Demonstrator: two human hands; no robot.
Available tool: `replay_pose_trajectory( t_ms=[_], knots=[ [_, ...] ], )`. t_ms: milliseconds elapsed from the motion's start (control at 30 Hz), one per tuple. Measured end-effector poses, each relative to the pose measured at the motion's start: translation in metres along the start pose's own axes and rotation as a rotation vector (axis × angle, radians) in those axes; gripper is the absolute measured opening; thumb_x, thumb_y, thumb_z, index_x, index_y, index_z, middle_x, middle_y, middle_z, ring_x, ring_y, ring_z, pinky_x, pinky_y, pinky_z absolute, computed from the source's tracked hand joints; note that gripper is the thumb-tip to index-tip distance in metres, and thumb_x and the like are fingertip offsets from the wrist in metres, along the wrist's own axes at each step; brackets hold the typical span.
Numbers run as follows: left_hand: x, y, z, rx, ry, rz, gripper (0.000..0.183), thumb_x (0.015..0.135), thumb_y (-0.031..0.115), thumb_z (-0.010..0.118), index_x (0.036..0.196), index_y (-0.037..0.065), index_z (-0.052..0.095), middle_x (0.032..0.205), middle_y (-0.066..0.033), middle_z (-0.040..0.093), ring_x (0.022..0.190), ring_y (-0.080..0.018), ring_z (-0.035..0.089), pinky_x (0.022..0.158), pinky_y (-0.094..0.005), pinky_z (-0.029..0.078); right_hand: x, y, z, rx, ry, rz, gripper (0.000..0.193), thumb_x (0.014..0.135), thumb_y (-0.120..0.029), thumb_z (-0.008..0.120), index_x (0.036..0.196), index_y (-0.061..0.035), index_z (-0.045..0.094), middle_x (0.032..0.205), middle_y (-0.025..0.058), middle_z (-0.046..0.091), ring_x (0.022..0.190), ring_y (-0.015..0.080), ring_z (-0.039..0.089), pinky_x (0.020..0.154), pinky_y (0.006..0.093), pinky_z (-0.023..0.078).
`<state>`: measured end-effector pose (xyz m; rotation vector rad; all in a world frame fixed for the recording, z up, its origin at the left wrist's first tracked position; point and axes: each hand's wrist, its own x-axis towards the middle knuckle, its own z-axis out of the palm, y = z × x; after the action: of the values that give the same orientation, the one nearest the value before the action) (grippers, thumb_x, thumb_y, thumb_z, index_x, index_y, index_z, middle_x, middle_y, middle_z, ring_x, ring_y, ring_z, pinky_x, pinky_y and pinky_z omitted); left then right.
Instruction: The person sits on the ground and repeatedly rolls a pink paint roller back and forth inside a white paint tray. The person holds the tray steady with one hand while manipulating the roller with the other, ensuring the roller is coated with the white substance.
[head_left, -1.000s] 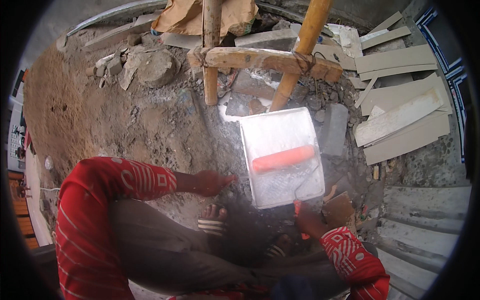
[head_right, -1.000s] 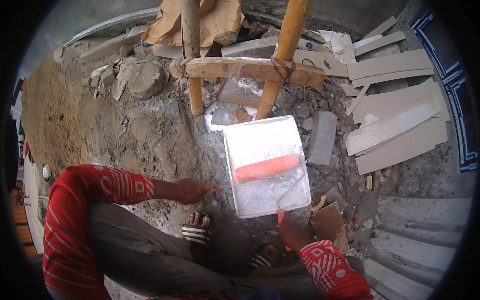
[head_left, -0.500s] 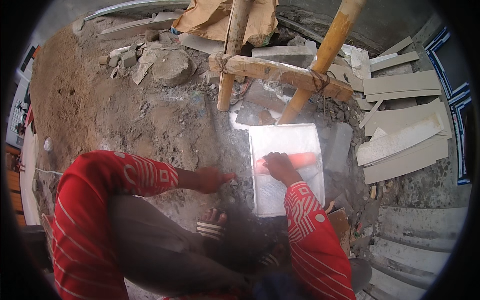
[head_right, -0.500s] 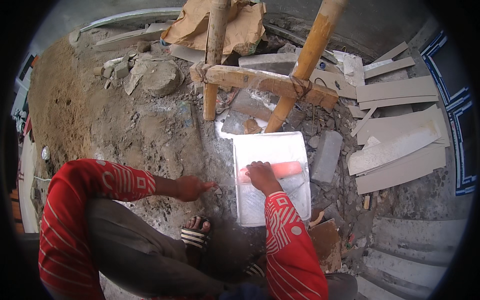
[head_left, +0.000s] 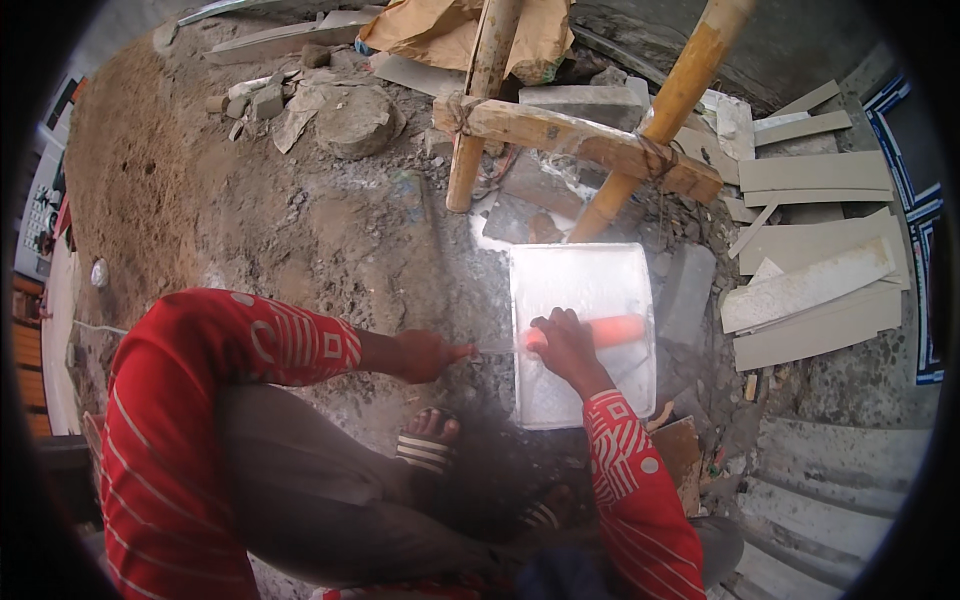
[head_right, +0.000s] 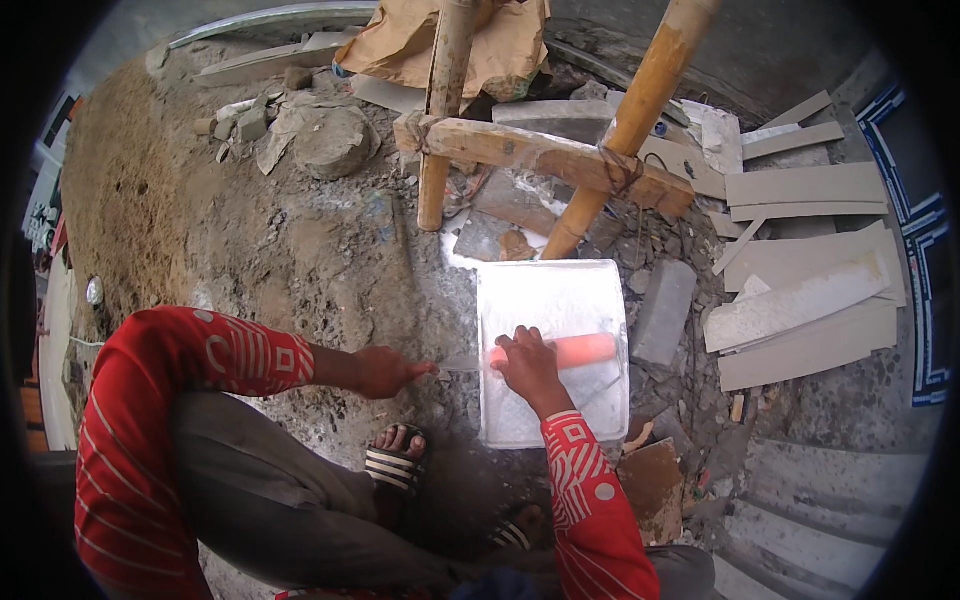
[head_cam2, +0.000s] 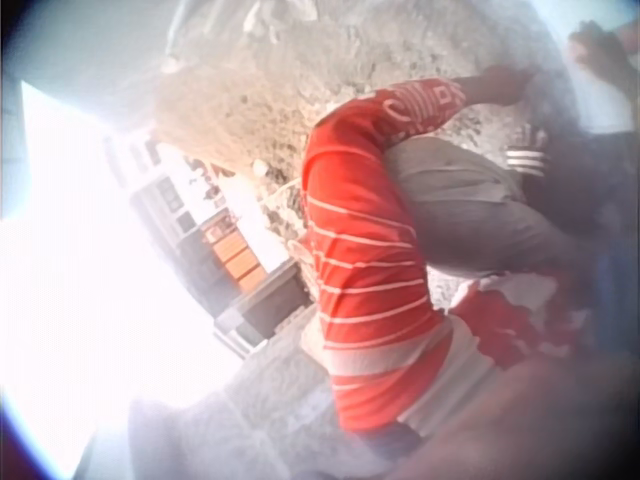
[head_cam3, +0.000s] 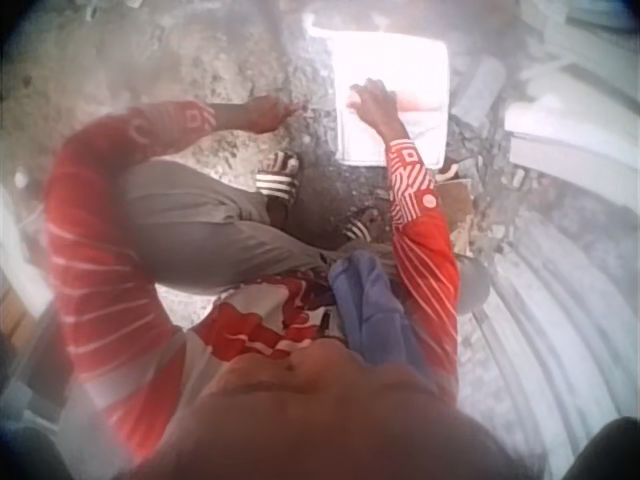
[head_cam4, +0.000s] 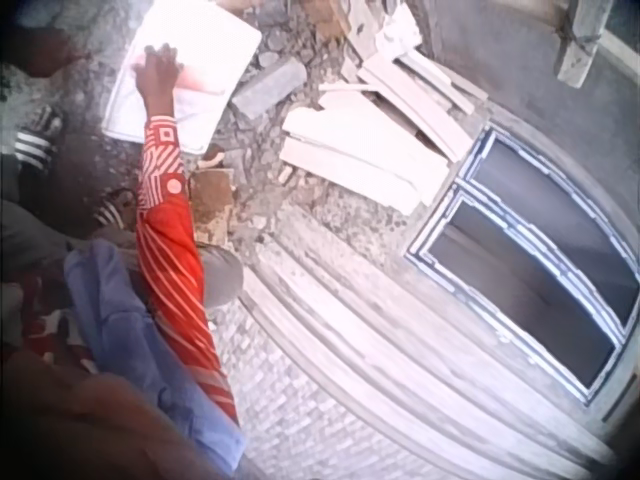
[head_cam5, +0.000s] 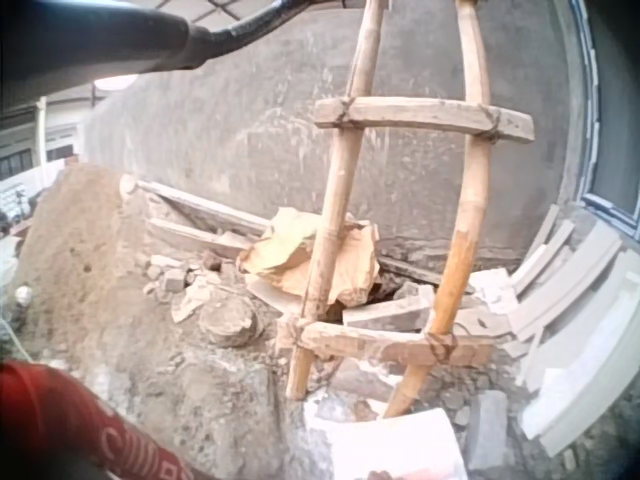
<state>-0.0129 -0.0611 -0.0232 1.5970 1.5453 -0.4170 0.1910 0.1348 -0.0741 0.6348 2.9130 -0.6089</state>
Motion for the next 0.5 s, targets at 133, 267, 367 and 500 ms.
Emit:
replay_pose_trajectory(
  t_ms=[133, 267, 367, 500],
  knots=[
    [-0.002, -0.003, 0.004, 0.011, -0.001, 0.012, 0.06, 0.093, 0.016, 0.044, 0.15, 0.022, 0.025, 0.094, -0.0252, 0.065, 0.086, -0.0421, 0.067, 0.074, -0.0517, 0.054, 0.001, -0.005, 0.0, -0.018, 0.011, -0.031, 0.028, 0.081, -0.024, 0.069, 0.107, -0.0177, 0.07, 0.096, 0.0057, 0.058, 0.1, 0.0265, 0.055, 0.078, 0.0451, 0.047],
    [-0.003, -0.006, 0.008, 0.032, 0.004, 0.008, 0.06, 0.094, 0.017, 0.043, 0.15, 0.022, 0.024, 0.093, -0.0254, 0.065, 0.087, -0.0424, 0.067, 0.074, -0.0515, 0.054, 0.007, -0.011, 0.004, -0.062, 0.021, -0.016, 0.022, 0.079, -0.017, 0.064, 0.099, -0.0176, 0.072, 0.091, 0.0059, 0.062, 0.096, 0.0275, 0.058, 0.074, 0.047, 0.05],
    [0.001, -0.007, 0.006, 0.041, 0.018, 0.006, 0.059, 0.095, 0.017, 0.043, 0.15, 0.022, 0.024, 0.093, -0.0253, 0.065, 0.086, -0.0425, 0.067, 0.074, -0.0516, 0.054, 0.014, -0.002, 0.019, -0.025, 0.103, -0.013, 0.016, 0.076, -0.014, 0.064, 0.089, -0.0166, 0.073, 0.085, 0.0069, 0.064, 0.088, 0.0282, 0.06, 0.071, 0.045, 0.051],
    [0.002, -0.005, -0.003, 0.009, 0.006, -0.02, 0.057, 0.095, 0.016, 0.042, 0.149, 0.024, 0.025, 0.092, -0.025, 0.065, 0.085, -0.0426, 0.067, 0.072, -0.0523, 0.054, 0.019, 0.009, 0.018, -0.011, 0.061, 0.047, 0.013, 0.082, -0.018, 0.061, 0.087, -0.0177, 0.073, 0.083, 0.0074, 0.067, 0.084, 0.0291, 0.063, 0.074, 0.0418, 0.052]
  ],
)
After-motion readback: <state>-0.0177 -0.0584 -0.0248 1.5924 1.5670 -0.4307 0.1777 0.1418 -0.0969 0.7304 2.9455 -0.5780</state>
